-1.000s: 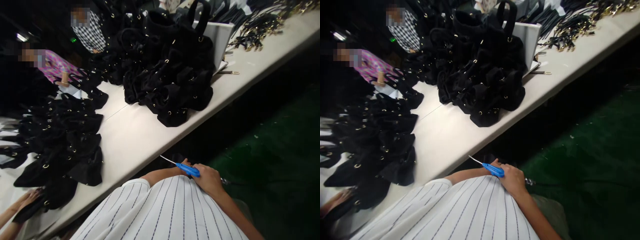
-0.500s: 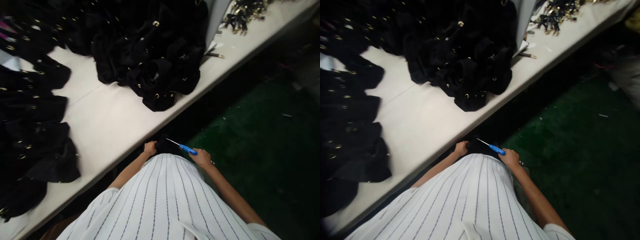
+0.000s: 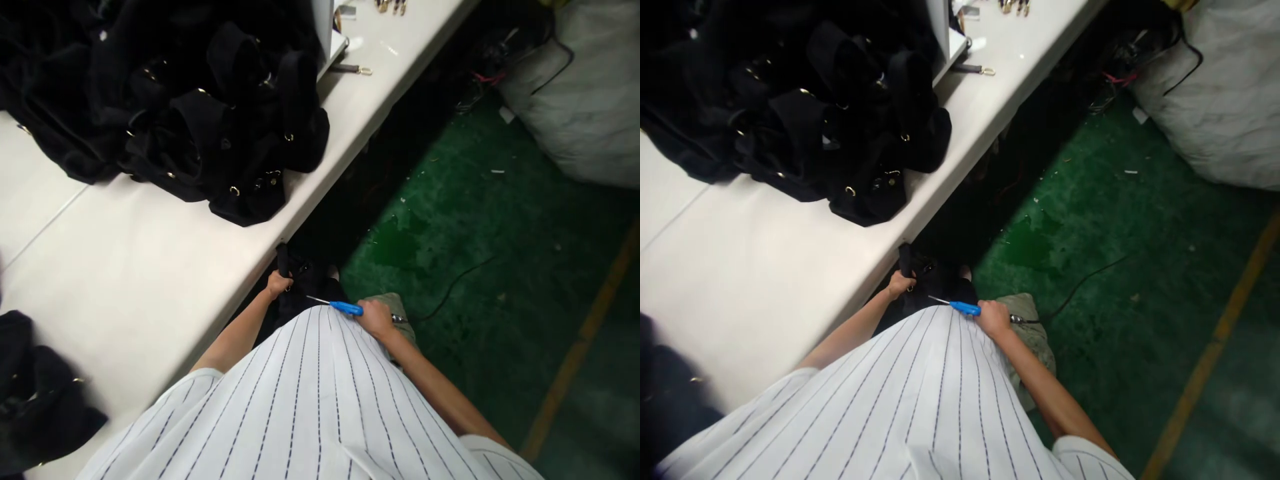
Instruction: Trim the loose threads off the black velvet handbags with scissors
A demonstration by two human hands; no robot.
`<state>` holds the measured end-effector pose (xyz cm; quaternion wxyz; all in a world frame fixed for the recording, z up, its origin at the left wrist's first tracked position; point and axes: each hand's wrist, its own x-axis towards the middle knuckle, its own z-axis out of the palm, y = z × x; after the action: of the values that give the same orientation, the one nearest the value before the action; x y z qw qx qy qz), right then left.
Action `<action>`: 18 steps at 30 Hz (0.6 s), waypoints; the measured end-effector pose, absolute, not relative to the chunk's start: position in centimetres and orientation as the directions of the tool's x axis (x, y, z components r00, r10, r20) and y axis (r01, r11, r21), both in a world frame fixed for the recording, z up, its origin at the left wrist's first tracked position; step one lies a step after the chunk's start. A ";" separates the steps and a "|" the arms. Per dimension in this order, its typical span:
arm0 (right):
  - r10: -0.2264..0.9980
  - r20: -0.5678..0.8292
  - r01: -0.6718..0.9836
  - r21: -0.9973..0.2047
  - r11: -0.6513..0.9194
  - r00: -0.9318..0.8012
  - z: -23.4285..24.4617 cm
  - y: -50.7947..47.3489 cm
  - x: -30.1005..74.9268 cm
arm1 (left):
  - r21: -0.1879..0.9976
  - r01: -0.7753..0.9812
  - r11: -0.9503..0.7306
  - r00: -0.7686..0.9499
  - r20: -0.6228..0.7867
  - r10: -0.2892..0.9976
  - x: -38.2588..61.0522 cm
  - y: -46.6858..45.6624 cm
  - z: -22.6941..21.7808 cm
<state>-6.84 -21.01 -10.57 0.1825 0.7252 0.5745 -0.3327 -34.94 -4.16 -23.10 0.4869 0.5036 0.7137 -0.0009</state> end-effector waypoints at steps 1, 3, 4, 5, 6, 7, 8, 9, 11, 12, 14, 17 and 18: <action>0.716 -0.689 0.954 -0.125 -0.274 0.115 -10.9 -21.2 -6.2 | 0.485 0.725 0.489 -0.016 -0.698 0.716 -34.6 -3.8 -23.2; 0.704 -0.696 0.952 -0.102 -0.290 0.139 -11.5 -21.6 -5.1 | 0.483 0.737 0.473 -0.004 -0.697 0.717 -34.2 -3.2 -22.9; 0.687 -0.709 0.950 -0.080 -0.301 0.158 -11.7 -21.9 -4.6 | 0.482 0.743 0.464 0.002 -0.696 0.718 -34.2 -3.0 -22.7; 0.676 -0.718 0.949 -0.070 -0.307 0.166 -12.0 -22.1 -4.3 | 0.480 0.750 0.456 0.007 -0.695 0.719 -34.2 -2.9 -22.4; 0.674 -0.722 0.950 -0.079 -0.303 0.155 -12.1 -22.2 -4.0 | 0.478 0.756 0.447 0.011 -0.692 0.721 -34.3 -2.9 -22.1; 0.682 -0.720 0.951 -0.104 -0.291 0.130 -12.2 -22.3 -3.9 | 0.476 0.763 0.438 0.015 -0.690 0.723 -34.3 -2.9 -21.8; 0.692 -0.714 0.952 -0.129 -0.278 0.105 -12.3 -22.3 -3.9 | 0.473 0.771 0.426 0.021 -0.688 0.725 -34.3 -2.9 -21.6; 0.695 -0.713 0.951 -0.139 -0.275 0.097 -12.3 -22.1 -3.9 | 0.471 0.779 0.413 0.031 -0.687 0.726 -34.3 -2.9 -21.4; 0.674 -0.727 0.946 -0.111 -0.305 0.132 -12.4 -21.5 -3.8 | 0.464 0.799 0.382 0.055 -0.688 0.723 -34.0 -2.8 -21.1; 0.666 -0.731 0.943 -0.096 -0.319 0.150 -12.5 -21.2 -3.6 | 0.460 0.810 0.364 0.068 -0.690 0.720 -33.8 -2.7 -20.9; 0.685 -0.714 0.942 -0.111 -0.316 0.145 -12.6 -20.9 -3.1 | 0.452 0.830 0.326 0.099 -0.695 0.712 -33.3 -2.6 -20.2; 0.674 -0.726 0.945 -0.107 -0.309 0.138 -13.0 -22.0 -2.0 | 0.463 0.843 0.272 0.160 -0.700 0.696 -32.7 -3.3 -17.7; 0.629 -0.763 0.944 -0.078 -0.320 0.151 -13.5 -22.6 -1.5 | 0.474 0.842 0.257 0.182 -0.698 0.692 -32.7 -3.8 -16.6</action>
<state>-1.53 -22.60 -13.49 0.2171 0.7267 0.5412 -0.3631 -32.65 -3.78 -16.59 0.4749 0.6043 0.6348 -0.0790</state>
